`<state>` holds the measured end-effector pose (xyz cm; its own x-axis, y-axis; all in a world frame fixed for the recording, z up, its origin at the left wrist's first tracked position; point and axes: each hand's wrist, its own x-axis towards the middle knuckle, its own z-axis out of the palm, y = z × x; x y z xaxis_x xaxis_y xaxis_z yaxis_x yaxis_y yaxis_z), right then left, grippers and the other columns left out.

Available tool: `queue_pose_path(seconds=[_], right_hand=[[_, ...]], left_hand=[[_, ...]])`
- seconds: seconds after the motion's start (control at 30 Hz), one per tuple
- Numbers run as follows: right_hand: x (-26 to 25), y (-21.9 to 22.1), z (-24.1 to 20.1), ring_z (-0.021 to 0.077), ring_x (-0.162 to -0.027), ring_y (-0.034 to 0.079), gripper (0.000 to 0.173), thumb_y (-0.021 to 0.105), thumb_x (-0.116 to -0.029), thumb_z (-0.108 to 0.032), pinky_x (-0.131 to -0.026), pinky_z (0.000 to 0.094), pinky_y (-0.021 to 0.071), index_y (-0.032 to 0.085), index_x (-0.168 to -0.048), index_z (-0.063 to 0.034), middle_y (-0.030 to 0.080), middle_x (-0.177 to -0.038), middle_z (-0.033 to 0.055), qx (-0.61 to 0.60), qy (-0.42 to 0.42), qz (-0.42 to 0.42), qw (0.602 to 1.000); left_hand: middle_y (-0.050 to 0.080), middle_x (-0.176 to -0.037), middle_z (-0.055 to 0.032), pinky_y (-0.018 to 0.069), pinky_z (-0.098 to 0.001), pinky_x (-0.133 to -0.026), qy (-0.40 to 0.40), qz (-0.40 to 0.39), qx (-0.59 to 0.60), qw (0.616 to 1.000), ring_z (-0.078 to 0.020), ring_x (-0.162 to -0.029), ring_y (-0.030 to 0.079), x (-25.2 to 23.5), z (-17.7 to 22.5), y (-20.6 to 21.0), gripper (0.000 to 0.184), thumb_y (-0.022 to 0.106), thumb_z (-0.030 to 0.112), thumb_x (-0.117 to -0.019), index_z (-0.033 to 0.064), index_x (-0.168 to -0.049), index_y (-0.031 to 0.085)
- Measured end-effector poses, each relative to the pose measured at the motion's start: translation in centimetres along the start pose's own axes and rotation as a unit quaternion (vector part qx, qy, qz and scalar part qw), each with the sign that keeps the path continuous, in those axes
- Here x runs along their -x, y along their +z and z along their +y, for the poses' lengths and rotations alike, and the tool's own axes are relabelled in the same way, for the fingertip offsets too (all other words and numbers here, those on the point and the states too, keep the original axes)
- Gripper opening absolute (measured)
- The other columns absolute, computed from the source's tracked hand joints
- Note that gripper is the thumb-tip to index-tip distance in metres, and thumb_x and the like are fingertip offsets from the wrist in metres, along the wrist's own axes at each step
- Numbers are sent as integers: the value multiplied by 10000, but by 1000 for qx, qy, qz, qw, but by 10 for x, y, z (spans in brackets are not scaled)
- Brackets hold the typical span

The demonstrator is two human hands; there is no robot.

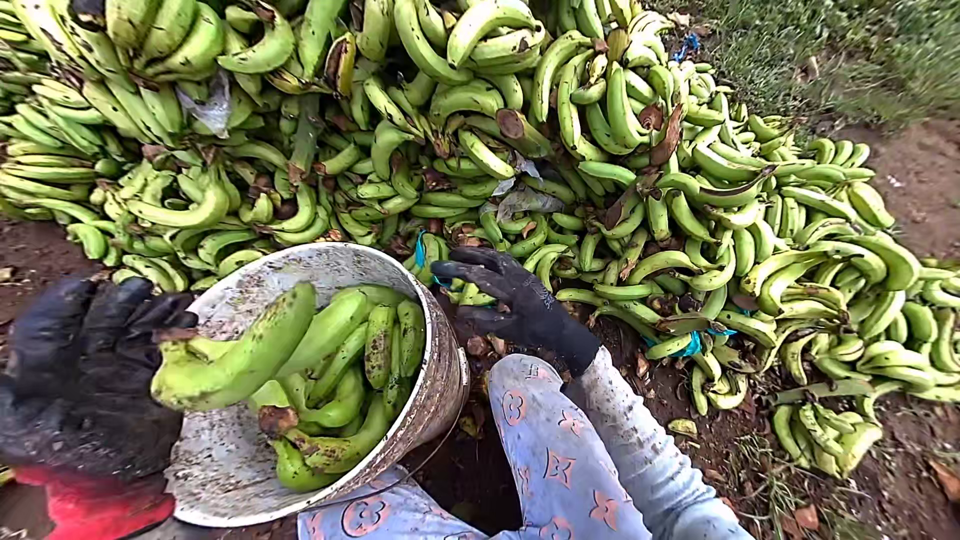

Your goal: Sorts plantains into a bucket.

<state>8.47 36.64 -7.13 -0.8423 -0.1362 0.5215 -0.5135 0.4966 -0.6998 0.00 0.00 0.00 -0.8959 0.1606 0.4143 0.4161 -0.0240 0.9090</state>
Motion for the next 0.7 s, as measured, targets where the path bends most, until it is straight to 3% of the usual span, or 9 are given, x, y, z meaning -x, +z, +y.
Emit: queue_pose_path(seconds=[0.07, 0.17, 0.23, 0.27, 0.4, 0.5, 0.57, 0.63, 0.7], right_hand=[[47, -11, 79, 352, -1333, 558, 548, 785, -903, -197, -1071, 574, 473, 611, -1417, -121, 581, -1456, 155, 149, 218, 19, 964], [105, -20, 197, 548, -1408, 380, 841, 834, -816, -330, -1092, 772, 298, 453, -1540, -134, 454, -1514, 297, 307, 489, -133, 805], [130, -20, 232, 550, -1420, 370, 833, 757, -859, -480, -1117, 775, 254, 446, -1546, -125, 461, -1519, 294, 366, 504, -206, 755], [137, -16, 239, 540, -1398, 409, 737, 705, -901, -486, -1122, 765, 264, 517, -1486, -79, 497, -1485, 300, 378, 490, -229, 751], [136, 8, 225, 442, -1362, 516, 593, 631, -977, -346, -1107, 652, 397, 525, -1457, -14, 563, -1439, 263, 317, 558, -237, 729], [131, 3, 201, 406, -1276, 593, 705, 815, -807, -416, -1047, 652, 458, 597, -1405, -113, 638, -1352, 212, 230, 573, -169, 769], [103, -6, 160, 398, -1218, 631, 658, 822, -818, -400, -1017, 643, 480, 613, -1395, -162, 676, -1293, 192, 207, 525, -103, 819], [57, -15, 92, 420, -1204, 630, 640, 822, -844, -370, -1015, 641, 470, 614, -1401, -134, 667, -1291, 221, 216, 441, -3, 871], [13, -14, 39, 423, -1131, 654, 634, 822, -823, -333, -948, 640, 499, 632, -1379, -94, 682, -1230, 228, 260, 257, 127, 922]], left_hand=[[611, -1339, -25, 495, -255, -1013, -62, 76, -105, 990, -75, -1162, 632, -4, 19, 25, 627, 18, 372, -1083, 6, -1432, 389], [529, -1400, -157, 458, -271, -1035, -120, 35, -199, 972, -129, -1205, 582, -14, 15, 24, 634, 85, 341, -1071, -72, -1461, 367], [521, -1445, -219, 444, -335, -1057, -151, 12, -203, 967, -201, -1245, 576, -19, -5, 9, 600, 241, 386, -1101, -48, -1478, 409], [565, -1424, -147, 482, -318, -1039, -136, -20, -208, 969, -155, -1221, 604, -20, -26, -12, 610, 283, 450, -1079, 14, -1465, 464], [634, -1382, -56, 514, -330, -1031, -92, -109, -261, 955, -126, -1189, 646, -10, -54, -35, 545, 274, 423, -1090, 99, -1407, 577], [666, -1355, 46, 505, -376, -1051, -126, -207, -325, 914, -101, -1191, 638, -3, -44, -34, 453, 345, 401, -1075, 226, -1367, 644], [649, -1381, 70, 496, -380, -1086, -141, -225, -322, 909, -95, -1234, 621, -3, -46, -36, 409, 397, 378, -1076, 276, -1393, 635], [619, -1424, 25, 466, -387, -1105, -104, -191, -333, 918, -116, -1268, 600, -2, -45, -35, 426, 388, 377, -1087, 239, -1434, 593], [586, -1457, -70, 466, -371, -1108, -48, -114, -298, 946, -161, -1280, 603, -5, -49, -38, 512, 302, 385, -1095, 123, -1465, 538]])
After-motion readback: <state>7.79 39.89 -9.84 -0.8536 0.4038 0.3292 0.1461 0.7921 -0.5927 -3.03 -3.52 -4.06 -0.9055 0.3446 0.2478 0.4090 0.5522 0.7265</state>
